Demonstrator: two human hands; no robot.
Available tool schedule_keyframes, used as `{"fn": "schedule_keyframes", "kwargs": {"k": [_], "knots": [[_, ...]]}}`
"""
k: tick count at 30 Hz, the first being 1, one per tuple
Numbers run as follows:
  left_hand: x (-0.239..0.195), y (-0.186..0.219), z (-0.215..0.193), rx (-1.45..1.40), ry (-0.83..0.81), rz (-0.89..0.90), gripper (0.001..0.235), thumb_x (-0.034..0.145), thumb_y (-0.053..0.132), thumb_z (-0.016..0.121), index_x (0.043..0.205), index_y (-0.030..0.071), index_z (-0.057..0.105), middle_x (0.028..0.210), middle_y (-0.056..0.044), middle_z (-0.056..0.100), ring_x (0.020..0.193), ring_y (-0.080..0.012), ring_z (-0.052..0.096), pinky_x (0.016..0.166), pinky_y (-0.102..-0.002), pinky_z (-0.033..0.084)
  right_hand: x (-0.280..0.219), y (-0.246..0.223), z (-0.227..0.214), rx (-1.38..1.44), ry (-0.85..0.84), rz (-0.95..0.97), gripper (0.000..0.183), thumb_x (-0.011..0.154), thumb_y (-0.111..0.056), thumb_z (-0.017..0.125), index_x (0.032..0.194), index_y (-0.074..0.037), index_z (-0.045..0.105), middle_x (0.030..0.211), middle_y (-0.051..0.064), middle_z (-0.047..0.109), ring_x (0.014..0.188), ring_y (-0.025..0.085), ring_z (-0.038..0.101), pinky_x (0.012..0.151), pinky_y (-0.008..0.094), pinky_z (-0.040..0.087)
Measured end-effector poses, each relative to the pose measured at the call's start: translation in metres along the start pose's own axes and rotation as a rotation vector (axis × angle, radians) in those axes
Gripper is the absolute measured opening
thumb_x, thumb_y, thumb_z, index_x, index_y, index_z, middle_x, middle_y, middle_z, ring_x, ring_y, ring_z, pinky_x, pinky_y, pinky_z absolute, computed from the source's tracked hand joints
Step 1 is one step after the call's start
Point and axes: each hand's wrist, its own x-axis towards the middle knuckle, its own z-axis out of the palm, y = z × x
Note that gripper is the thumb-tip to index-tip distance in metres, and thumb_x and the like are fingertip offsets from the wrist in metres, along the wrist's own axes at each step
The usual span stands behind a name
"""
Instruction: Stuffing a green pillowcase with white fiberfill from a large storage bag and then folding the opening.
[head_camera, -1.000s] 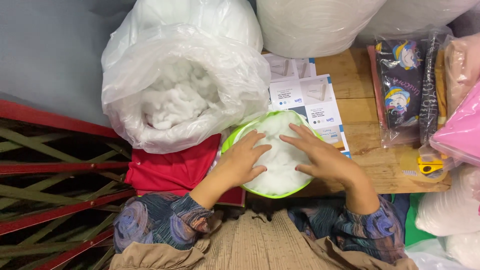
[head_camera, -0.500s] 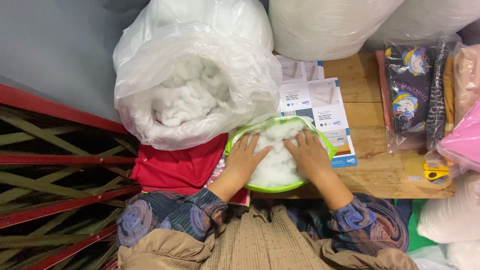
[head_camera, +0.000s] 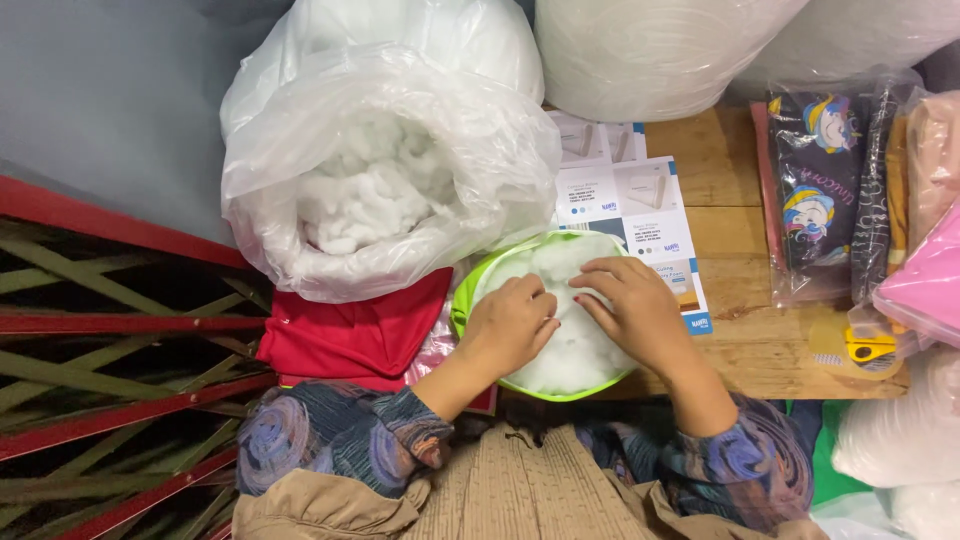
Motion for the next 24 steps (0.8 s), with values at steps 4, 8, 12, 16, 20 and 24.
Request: {"fn": "schedule_keyframes", "kwargs": {"k": [4,8,12,16,20,24], "knots": [[-0.01,0.002,0.046,0.151,-0.049,0.052,0.025,0.07,0.026,0.076,0.091,0.014,0.068,0.088,-0.003,0.056,0.082,-0.0264,0.06,0.062,-0.041,0.049,0.015,-0.002,0.041,-0.121,0.0,-0.059,0.03,0.089,-0.039,0.07,0.117,-0.027,0.07,0.126,0.002,0.064,0.124,0.029,0.059,0.094,0.041,0.052],[-0.019,0.006,0.058,0.274,-0.022,0.023,0.021,0.081,0.016,0.068,0.101,0.01,0.07,0.094,-0.014,0.06,0.091,-0.0338,0.059,0.07,-0.044,0.045,0.024,0.006,0.075,-0.27,-0.038,0.034,0.045,0.085,-0.048,0.072,0.122,-0.023,0.066,0.131,0.008,0.061,0.13,0.033,0.057,0.099,0.043,0.051],[-0.018,0.006,0.061,0.271,-0.2,-0.068,0.035,0.084,0.019,0.069,0.117,0.009,0.064,0.111,-0.015,0.06,0.103,-0.0327,0.058,0.077,-0.044,0.045,0.027,0.019,0.091,-0.371,0.054,0.124,0.042,0.079,-0.041,0.079,0.115,-0.022,0.068,0.122,0.005,0.066,0.122,0.03,0.062,0.091,0.041,0.055],[-0.002,0.004,0.031,0.215,-0.409,-0.079,0.079,0.063,0.028,0.091,0.131,0.006,0.057,0.121,-0.018,0.054,0.111,-0.035,0.054,0.086,-0.046,0.046,0.031,0.015,0.066,-0.275,0.039,0.087,0.038,0.079,-0.039,0.079,0.115,-0.029,0.067,0.121,0.001,0.067,0.123,0.028,0.062,0.093,0.041,0.055],[0.003,-0.001,0.002,-0.132,-0.279,-0.199,0.042,0.078,0.029,0.077,0.116,0.013,0.069,0.111,-0.012,0.061,0.098,-0.0372,0.068,0.081,-0.048,0.053,0.022,0.0,0.007,0.157,-0.01,0.068,0.032,0.086,-0.027,0.075,0.118,-0.025,0.071,0.127,0.007,0.068,0.125,0.034,0.062,0.098,0.044,0.051],[0.001,-0.004,-0.017,-0.232,-0.019,-0.181,0.017,0.086,0.025,0.069,0.101,0.018,0.069,0.1,-0.005,0.063,0.092,-0.0327,0.071,0.076,-0.044,0.057,0.006,0.006,-0.019,0.232,0.091,0.126,0.034,0.09,-0.025,0.074,0.124,-0.026,0.072,0.131,0.004,0.068,0.126,0.03,0.061,0.102,0.042,0.049]]}}
